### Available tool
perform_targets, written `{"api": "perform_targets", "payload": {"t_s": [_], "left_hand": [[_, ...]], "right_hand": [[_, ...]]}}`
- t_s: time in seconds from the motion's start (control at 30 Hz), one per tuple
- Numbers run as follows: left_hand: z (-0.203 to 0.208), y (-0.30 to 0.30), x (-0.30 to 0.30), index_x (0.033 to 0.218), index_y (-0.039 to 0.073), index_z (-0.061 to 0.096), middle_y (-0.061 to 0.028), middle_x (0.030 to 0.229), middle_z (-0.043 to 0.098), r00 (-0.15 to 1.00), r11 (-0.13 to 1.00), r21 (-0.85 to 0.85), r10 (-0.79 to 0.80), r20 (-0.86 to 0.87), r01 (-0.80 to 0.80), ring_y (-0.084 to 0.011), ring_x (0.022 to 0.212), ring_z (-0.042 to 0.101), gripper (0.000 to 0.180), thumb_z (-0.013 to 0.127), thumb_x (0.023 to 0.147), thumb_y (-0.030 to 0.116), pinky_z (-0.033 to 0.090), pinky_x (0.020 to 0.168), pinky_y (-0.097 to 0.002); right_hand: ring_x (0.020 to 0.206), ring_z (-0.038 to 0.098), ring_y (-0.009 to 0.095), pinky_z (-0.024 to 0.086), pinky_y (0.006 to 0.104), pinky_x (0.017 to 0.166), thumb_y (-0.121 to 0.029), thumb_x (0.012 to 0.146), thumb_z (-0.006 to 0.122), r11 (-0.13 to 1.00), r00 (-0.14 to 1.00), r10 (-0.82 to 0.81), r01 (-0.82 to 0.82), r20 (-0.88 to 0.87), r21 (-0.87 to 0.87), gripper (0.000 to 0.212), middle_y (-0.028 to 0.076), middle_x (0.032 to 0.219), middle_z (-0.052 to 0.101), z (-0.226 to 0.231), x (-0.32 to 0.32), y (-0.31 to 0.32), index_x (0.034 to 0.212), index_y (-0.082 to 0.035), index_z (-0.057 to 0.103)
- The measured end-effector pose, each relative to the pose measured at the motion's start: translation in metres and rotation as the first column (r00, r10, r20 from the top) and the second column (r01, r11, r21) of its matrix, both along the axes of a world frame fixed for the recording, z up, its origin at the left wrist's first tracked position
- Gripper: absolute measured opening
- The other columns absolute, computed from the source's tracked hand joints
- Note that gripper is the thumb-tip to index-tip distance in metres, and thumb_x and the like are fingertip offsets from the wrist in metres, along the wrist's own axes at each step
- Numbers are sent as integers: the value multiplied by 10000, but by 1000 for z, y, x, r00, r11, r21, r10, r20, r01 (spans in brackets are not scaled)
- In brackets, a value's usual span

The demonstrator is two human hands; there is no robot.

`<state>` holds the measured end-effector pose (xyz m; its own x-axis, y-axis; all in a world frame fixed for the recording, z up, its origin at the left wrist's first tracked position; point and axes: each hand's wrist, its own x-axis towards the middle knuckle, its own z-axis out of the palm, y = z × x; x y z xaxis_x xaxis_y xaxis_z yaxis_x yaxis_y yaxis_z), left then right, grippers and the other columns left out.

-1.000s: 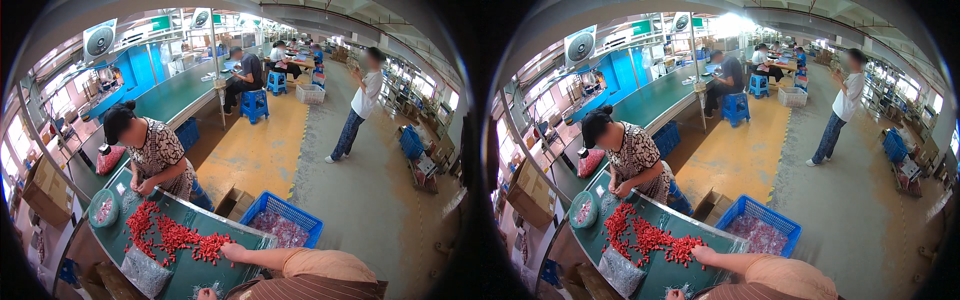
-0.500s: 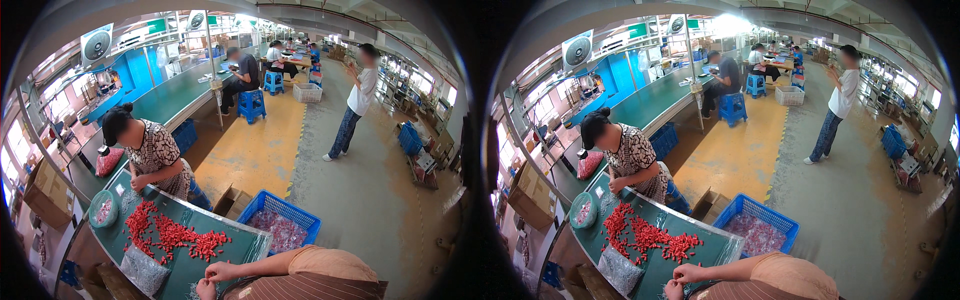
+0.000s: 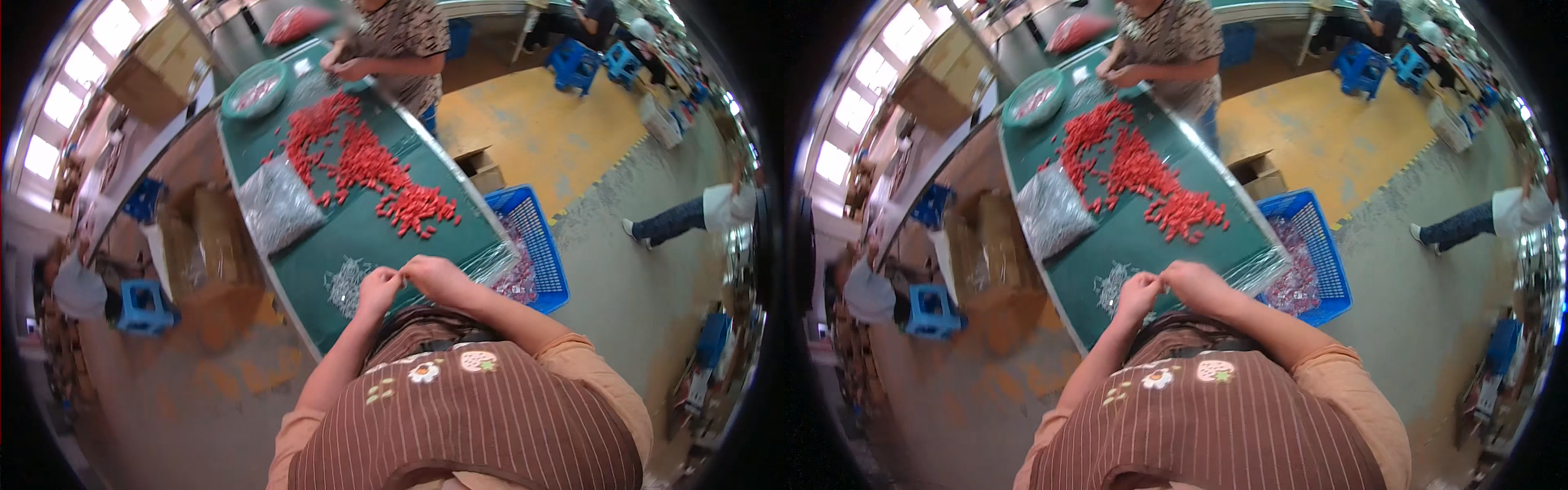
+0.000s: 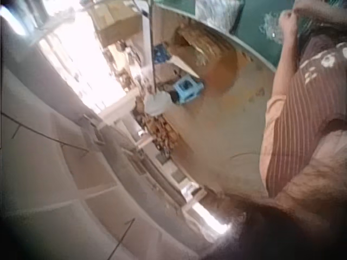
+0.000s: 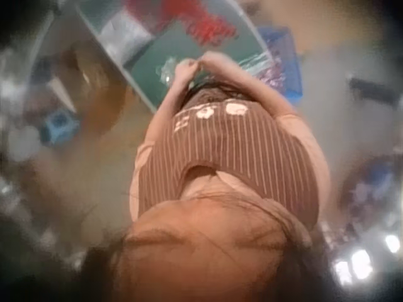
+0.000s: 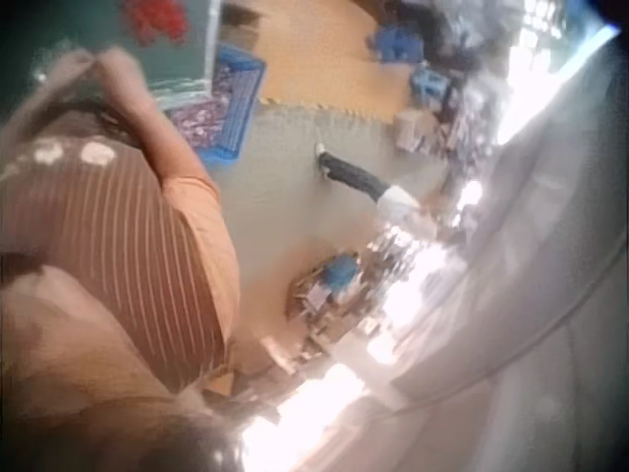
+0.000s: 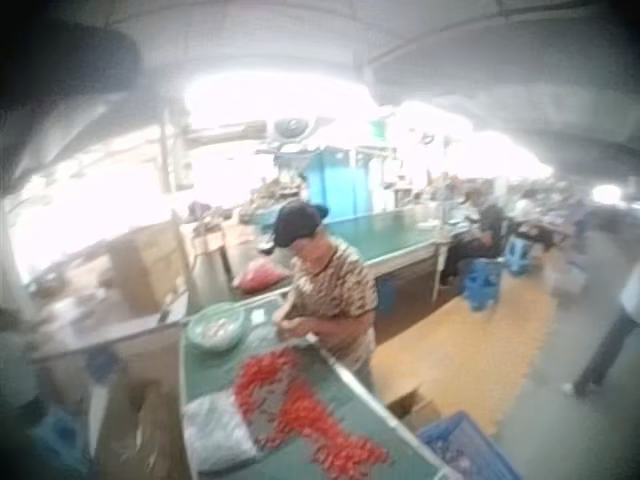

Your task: Inserting small metal pins into red plastic components at a factory workstation.

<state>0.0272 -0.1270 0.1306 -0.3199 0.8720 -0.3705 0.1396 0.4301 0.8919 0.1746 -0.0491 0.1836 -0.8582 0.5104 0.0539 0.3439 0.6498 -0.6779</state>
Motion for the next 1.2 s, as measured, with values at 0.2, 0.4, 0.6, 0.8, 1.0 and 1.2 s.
{"api": "perform_targets", "payload": {"t_s": [0.2,0.4,0.6,0.8,1.0,1.2], "left_hand": [[1,-3,-3,796,12,621,-35,710,624,999,994,-104,45,28,-42,-96,632,532,179,626,744,183,433,585,-252],[2,-6,-6,798,11,629,-80,716,626,995,999,-51,-7,-95,2,-147,656,568,203,611,722,198,453,617,-291],[-1,-6,-13,794,7,630,-97,712,632,1000,1000,-30,2,-13,-2,-157,645,579,215,604,733,211,461,618,-298],[9,-2,-14,764,20,617,-19,699,606,993,998,-67,21,118,-13,-80,630,513,152,610,736,169,417,564,-240],[-10,-8,-26,783,14,617,-97,701,623,982,1000,2,30,-185,-30,-173,629,567,167,593,752,177,450,599,-295],[22,-6,-33,839,27,613,-155,788,634,963,997,72,21,-269,-2,-270,710,608,180,547,771,181,469,655,-361]], "right_hand": [[802,584,336,470,419,676,-109,794,529,994,993,-105,104,47,19,105,151,842,602,4,-6,1,858,-50,589],[791,585,329,472,415,664,-114,780,560,996,998,-11,5,70,89,106,140,829,591,7,-12,-3,859,-49,587],[789,577,324,473,401,669,-93,765,574,997,998,-49,51,-25,65,93,123,839,572,13,-13,1,850,-73,604],[806,578,315,471,394,688,-104,776,578,995,995,-101,100,-21,-18,89,116,843,585,-3,-11,0,848,-76,621],[836,582,312,469,391,719,-124,777,581,976,978,-206,208,44,-64,127,132,887,603,-15,-11,9,883,-70,624],[881,579,336,471,420,752,-126,739,539,982,923,-155,183,352,-45,202,154,942,608,-46,-32,15,908,-119,650]]}}
